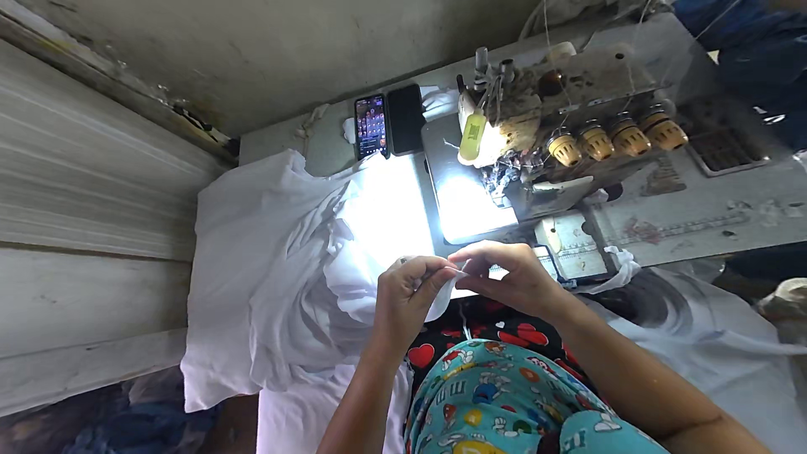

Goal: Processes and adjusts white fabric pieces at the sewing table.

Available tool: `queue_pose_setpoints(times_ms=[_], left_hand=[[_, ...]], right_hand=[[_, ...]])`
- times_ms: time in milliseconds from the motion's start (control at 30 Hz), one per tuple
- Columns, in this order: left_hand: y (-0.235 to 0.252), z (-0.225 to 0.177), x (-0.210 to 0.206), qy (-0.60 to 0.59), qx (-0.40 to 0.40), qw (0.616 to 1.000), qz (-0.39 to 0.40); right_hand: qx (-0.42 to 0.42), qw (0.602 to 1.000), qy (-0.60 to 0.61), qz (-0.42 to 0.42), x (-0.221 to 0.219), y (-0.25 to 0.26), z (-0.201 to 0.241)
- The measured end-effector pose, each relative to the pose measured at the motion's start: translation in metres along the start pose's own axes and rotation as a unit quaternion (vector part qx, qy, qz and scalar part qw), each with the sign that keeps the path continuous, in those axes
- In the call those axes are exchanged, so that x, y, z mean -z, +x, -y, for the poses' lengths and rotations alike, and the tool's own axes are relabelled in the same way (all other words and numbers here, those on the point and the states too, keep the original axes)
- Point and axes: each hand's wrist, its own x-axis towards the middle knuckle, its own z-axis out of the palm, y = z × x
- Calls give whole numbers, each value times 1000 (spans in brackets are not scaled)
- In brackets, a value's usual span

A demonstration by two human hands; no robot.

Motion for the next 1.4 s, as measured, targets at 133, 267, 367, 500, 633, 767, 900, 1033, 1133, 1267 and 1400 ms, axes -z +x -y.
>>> queue_pose_setpoints(times_ms=[133, 267, 367, 500, 633, 767, 900, 1033, 1133, 1267, 1400], left_hand=[[-1, 4, 0, 88, -3, 995, -55], [-6, -5, -2, 61, 25, 997, -39], [4, -13, -9, 23, -5, 999, -40], [40, -7, -36, 75, -189, 975, -87], [69, 29, -75, 97, -185, 978, -31], [71, 48, -99, 142, -158, 977, 5], [63, 29, -86, 113, -181, 977, -22], [36, -4, -44, 41, -135, 983, -118], [39, -17, -12, 67, -216, 956, -189], [78, -42, 24, 181, -378, 883, -212], [118, -21, 10, 164, -428, 886, -75]], right_hand=[[-12, 1000, -13, 0, 2, 0, 2], [-31, 999, 8, 12, 1, -3, 3], [-32, 998, 41, -18, 4, -2, 14], [-14, 990, 37, -132, 17, -1, 26], [-101, 968, -13, -229, 31, -10, 4], [-162, 952, -32, -258, 40, -23, -18], [-152, 958, -16, -240, 39, -22, -8], [-1, 992, -7, -129, 22, 4, 32], [104, 992, 5, -71, 8, 40, 53], [183, 978, 41, -93, 3, 76, 70], [117, 977, -15, -179, 15, 56, 45]])
